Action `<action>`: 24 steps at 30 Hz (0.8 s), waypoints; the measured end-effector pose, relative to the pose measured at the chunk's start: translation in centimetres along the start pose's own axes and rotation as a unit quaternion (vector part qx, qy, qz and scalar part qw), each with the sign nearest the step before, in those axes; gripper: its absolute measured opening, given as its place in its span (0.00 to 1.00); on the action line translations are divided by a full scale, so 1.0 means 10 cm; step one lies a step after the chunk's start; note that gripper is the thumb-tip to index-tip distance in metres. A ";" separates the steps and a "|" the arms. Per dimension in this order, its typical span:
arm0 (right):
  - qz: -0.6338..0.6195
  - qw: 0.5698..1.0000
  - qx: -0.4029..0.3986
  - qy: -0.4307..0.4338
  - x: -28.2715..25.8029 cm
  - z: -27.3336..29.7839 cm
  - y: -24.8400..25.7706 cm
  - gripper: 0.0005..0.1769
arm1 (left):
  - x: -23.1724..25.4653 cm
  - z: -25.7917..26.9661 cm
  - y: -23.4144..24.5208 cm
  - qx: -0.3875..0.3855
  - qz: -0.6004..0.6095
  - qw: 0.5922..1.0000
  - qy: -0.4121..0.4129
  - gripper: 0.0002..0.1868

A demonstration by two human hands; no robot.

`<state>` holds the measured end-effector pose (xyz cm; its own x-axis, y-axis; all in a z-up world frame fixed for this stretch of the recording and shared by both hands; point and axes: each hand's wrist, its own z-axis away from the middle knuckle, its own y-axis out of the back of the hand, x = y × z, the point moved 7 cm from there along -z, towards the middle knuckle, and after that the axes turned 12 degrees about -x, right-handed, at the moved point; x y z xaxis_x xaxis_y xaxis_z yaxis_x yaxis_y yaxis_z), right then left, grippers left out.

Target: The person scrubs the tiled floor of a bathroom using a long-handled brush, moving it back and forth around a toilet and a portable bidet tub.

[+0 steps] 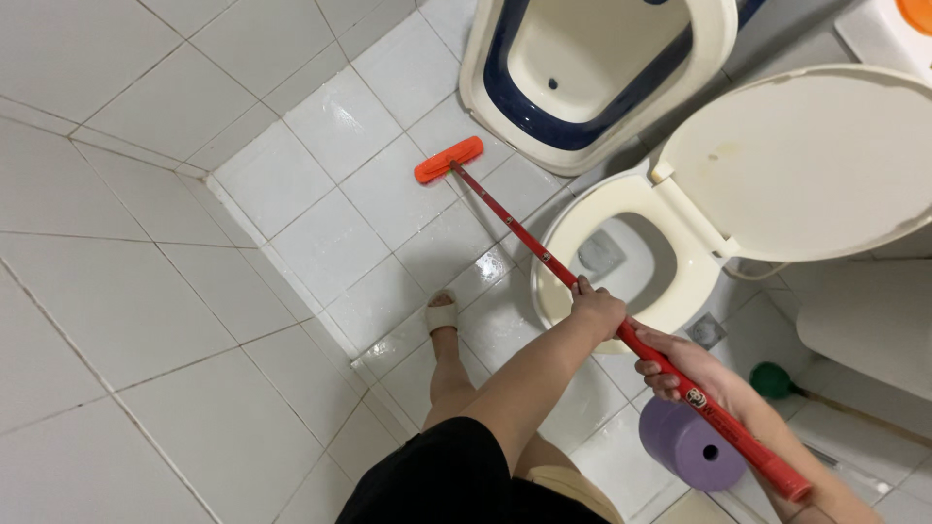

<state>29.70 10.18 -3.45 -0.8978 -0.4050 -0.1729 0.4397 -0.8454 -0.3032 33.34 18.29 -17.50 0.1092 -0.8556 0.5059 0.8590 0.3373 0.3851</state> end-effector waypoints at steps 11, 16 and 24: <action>-0.003 0.997 -0.072 0.019 -0.79 -1.32 -0.72 0.29 | -1.79 -0.26 0.57 0.153 -0.018 0.987 0.045 0.16; 0.006 0.990 -0.131 0.046 -1.41 -1.97 -1.54 0.29 | -2.97 -0.05 1.06 0.175 -0.039 0.977 0.117 0.14; 0.030 0.988 -0.144 0.053 -1.78 -2.19 -2.04 0.25 | -3.50 0.25 1.36 0.212 -0.050 0.964 0.151 0.14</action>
<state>37.25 42.30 -14.68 -0.8693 -0.4001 -0.2904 0.4940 -0.6805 -0.5412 39.96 53.79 -28.07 0.2330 -0.9456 0.2271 0.5978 0.3235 0.7335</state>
